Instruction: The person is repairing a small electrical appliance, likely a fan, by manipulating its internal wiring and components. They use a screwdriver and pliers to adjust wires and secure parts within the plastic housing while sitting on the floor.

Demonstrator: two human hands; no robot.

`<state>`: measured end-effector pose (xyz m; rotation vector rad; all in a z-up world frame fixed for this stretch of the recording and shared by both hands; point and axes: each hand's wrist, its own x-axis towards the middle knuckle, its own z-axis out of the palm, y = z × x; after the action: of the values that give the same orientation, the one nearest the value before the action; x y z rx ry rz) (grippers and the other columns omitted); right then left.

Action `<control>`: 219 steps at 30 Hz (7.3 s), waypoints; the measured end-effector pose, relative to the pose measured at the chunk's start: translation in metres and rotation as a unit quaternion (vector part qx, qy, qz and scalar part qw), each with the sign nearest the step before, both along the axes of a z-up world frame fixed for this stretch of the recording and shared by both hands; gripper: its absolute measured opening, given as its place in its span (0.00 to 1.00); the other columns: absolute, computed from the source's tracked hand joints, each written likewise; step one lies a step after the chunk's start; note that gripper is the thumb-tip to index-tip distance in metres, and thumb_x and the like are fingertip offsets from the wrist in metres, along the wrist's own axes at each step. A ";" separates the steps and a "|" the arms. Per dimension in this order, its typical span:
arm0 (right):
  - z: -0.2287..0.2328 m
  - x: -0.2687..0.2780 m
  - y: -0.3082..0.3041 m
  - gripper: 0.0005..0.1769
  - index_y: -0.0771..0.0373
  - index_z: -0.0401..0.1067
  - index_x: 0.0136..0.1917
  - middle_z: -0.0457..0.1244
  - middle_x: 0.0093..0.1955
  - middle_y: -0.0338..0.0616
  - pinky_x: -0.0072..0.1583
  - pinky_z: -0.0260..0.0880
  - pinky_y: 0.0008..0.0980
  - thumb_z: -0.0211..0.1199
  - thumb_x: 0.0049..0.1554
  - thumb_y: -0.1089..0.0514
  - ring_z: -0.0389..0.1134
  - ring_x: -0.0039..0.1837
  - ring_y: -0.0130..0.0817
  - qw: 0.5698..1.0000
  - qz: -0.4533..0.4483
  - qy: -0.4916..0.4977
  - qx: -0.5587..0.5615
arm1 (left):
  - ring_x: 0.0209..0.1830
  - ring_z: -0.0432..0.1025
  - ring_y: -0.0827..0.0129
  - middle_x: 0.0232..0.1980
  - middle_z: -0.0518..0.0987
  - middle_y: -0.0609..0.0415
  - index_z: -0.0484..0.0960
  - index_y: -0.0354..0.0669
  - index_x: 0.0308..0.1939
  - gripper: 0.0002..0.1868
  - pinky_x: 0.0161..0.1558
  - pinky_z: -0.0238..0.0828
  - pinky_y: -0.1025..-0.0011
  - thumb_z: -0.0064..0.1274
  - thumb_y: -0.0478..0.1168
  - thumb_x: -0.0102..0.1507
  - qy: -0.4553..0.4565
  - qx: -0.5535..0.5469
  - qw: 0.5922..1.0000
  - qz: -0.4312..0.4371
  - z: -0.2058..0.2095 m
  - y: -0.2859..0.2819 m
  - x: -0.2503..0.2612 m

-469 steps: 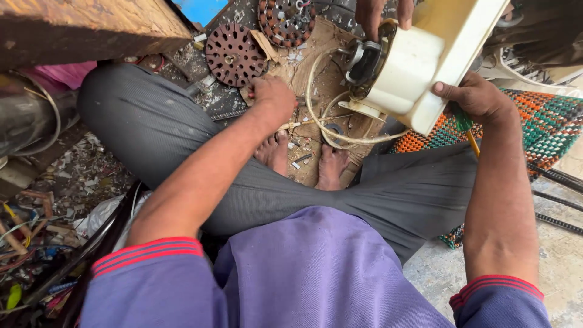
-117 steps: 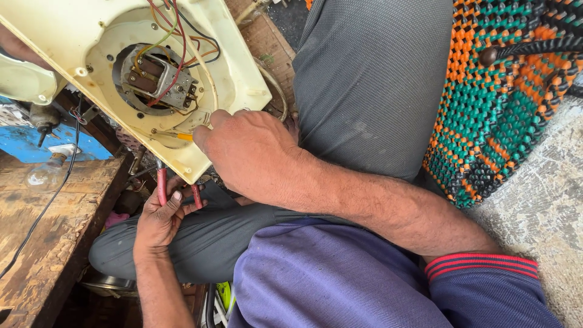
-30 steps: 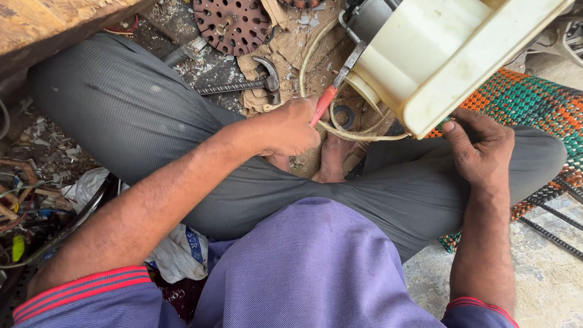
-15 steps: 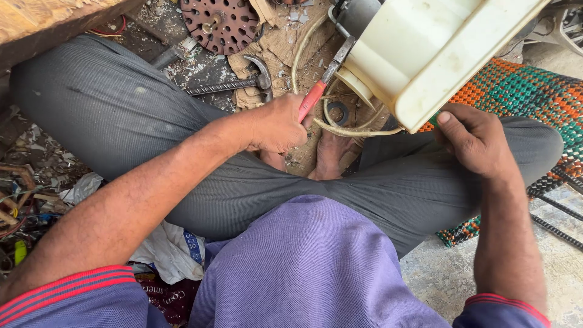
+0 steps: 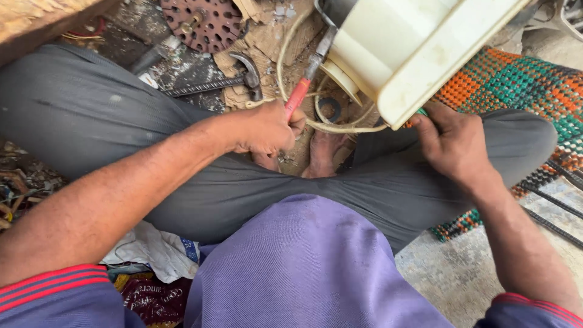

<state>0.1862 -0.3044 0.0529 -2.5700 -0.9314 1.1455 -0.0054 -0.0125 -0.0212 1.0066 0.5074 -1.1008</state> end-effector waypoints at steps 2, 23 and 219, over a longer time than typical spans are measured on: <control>0.004 -0.008 0.007 0.14 0.64 0.77 0.60 0.68 0.44 0.53 0.45 0.70 0.44 0.66 0.67 0.53 0.71 0.44 0.50 0.993 0.072 -0.090 0.020 | 0.20 0.63 0.72 0.22 0.67 0.57 0.69 0.41 0.24 0.07 0.21 0.63 0.68 0.52 0.29 0.52 -0.022 0.031 0.999 -0.013 -0.001 0.002 0.003; 0.006 -0.008 0.002 0.17 0.66 0.77 0.60 0.68 0.42 0.54 0.45 0.69 0.38 0.70 0.64 0.52 0.70 0.39 0.44 0.996 -0.044 -0.037 0.074 | 0.54 0.71 0.44 0.56 0.71 0.37 0.72 0.30 0.63 0.28 0.55 0.68 0.53 0.57 0.42 0.62 -0.183 0.321 0.929 0.014 0.002 0.020 -0.025; -0.098 0.030 -0.078 0.17 0.73 0.71 0.63 0.69 0.59 0.53 0.59 0.78 0.41 0.64 0.64 0.60 0.74 0.56 0.41 0.747 -0.490 0.363 0.263 | 0.34 0.80 0.60 0.34 0.85 0.48 0.85 0.39 0.37 0.06 0.38 0.75 0.65 0.60 0.38 0.59 -0.285 0.364 0.832 0.307 -0.067 -0.115 0.045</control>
<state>0.2161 -0.3825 -0.0455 -1.4765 0.2798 1.1049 0.0395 -0.1272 -0.0886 1.6067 0.7030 0.0372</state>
